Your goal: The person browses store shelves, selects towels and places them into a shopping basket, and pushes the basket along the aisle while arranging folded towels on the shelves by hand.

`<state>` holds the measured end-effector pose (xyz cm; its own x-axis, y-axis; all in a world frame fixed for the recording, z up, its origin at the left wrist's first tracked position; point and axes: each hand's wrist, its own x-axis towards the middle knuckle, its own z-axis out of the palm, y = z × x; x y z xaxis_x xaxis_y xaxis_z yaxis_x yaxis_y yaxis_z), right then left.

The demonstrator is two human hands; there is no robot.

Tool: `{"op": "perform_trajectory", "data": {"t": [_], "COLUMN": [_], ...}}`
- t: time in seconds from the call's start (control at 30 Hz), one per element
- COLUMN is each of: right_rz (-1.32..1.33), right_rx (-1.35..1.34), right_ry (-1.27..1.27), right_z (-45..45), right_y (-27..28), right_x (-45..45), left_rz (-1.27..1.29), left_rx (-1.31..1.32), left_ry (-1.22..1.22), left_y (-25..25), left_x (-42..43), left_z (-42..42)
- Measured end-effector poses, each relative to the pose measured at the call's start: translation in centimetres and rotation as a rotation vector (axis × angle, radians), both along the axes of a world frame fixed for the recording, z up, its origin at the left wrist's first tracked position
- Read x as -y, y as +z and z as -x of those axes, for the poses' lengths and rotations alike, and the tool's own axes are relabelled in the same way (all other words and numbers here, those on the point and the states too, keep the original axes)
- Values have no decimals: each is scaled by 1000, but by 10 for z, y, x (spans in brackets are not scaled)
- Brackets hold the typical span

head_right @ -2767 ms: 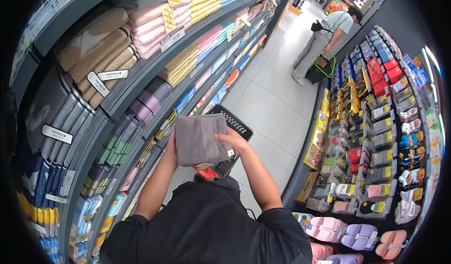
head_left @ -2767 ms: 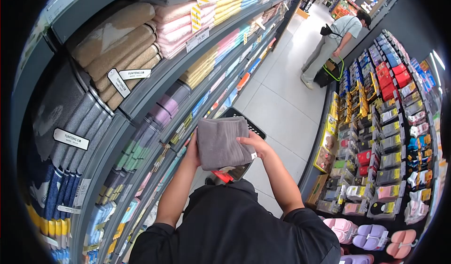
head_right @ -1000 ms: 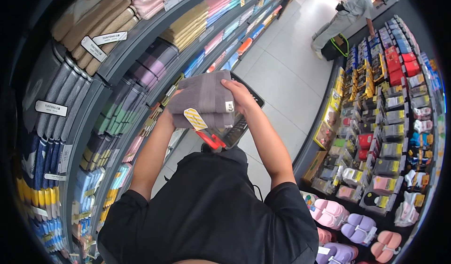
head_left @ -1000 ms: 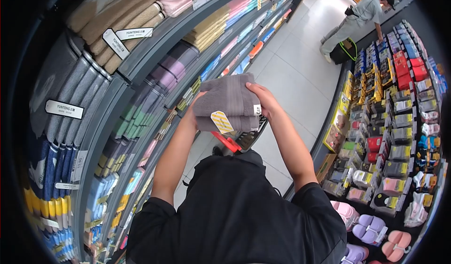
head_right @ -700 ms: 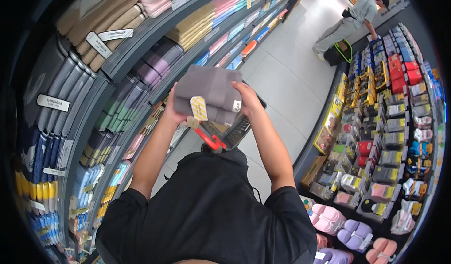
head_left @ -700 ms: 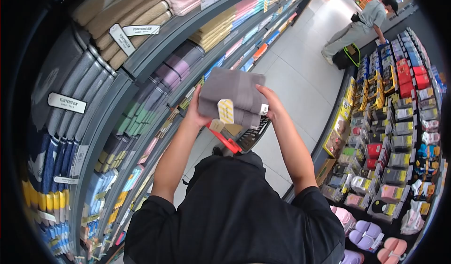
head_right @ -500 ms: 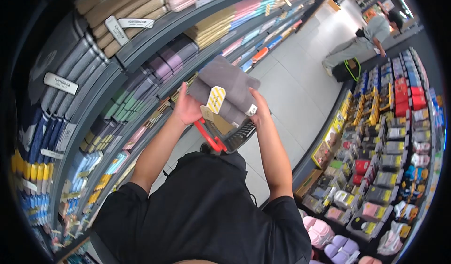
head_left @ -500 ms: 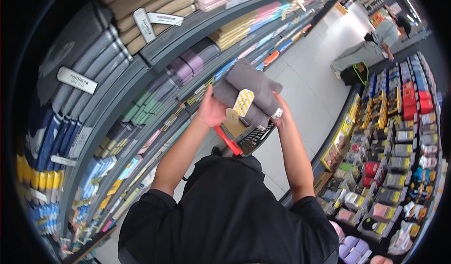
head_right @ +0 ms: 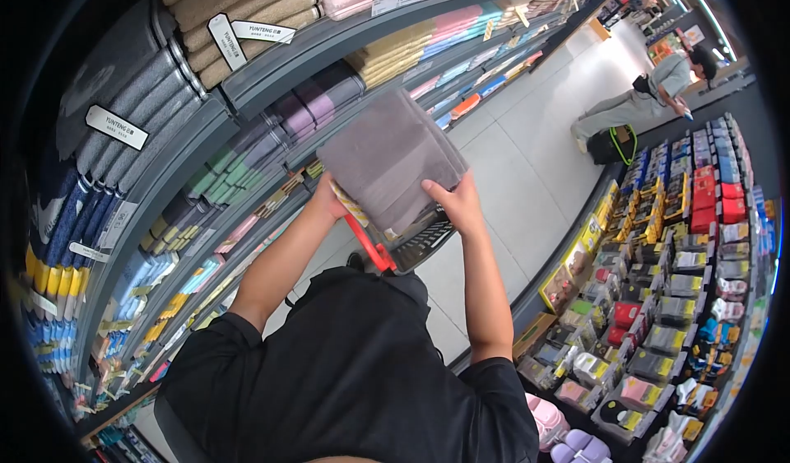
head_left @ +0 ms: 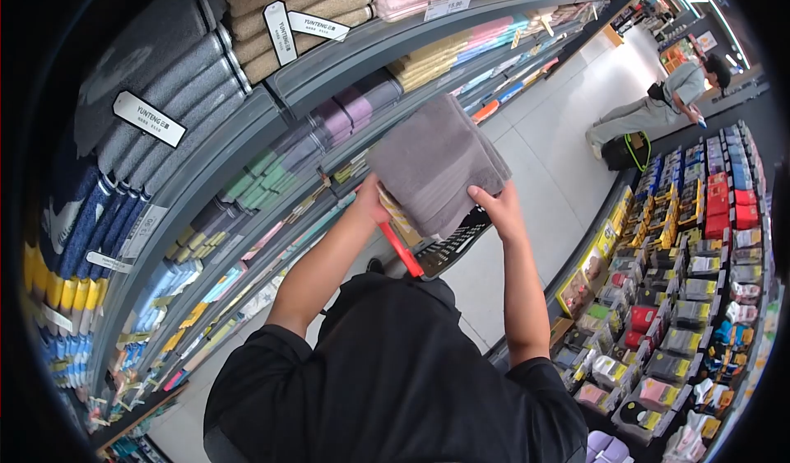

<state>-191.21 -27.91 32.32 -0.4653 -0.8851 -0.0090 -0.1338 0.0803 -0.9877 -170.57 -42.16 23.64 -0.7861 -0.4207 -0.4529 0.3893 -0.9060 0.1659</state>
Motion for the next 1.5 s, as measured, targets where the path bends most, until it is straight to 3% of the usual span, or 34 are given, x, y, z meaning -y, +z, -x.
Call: {"op": "perform_trajectory", "data": {"t": [0.1, 0.2, 0.27, 0.43, 0.53, 0.7, 0.83, 0.93, 0.97, 1.07, 1.1, 1.17, 1.2, 1.4, 1.43, 1.5], "right_rz": [152, 137, 126, 101, 101, 141, 244, 323, 335, 353, 350, 297, 271, 163, 184, 73], "right_rx": [-1131, -1218, -981, -808, -551, -170, -503, -512, -548, -699, -785, -990, -957, -678, -761, -621], "right_ry": [-355, -69, 150, 11, -29, -226, -147, -69, -43, 79, 144, 305, 325, 645, 646, 456], "right_z": [-21, -40, -56, -61, -55, -49, -66, -73, -69, -61, -63, -64, -68, -65, -57, -51], "right_y": [46, 49, 40, 21, 22, 2, 0, -6, -9, -9, -4, 0, 4, 37, 35, 32], "right_x": [2, 5, 9, 16, 14, 12, 10, 8, 5, -4, -6, -7, -9, -12, -9, -1], "left_rz": [44, 191, 349, 631, 967, 1193, 1408, 1121, 836, 299, 390, 474, 514, 501, 525, 651], "left_rx": [-98, -115, -106, 63, 253, 562, 596, 103, -115, -389, -136, 32, 118, 167, 203, 270], "left_ry": [-17, -39, -20, 189, 234, 213, 321, 277, 166, -74, -19, -98, -136, -127, -121, -123], "left_y": [0, 5, 5, 39, 46, 55, 50, 69, 62, 54, 55, 58, 60, 53, 53, 51], "left_x": [-1, -10, -20, -39, -39, -39, -41, -47, -37, 5, 0, -6, -8, -2, -3, -5], "left_z": [-3, 9, 21, 22, 21, 10, 13, 10, 3, -18, -12, -10, -11, -21, -21, -21]}}
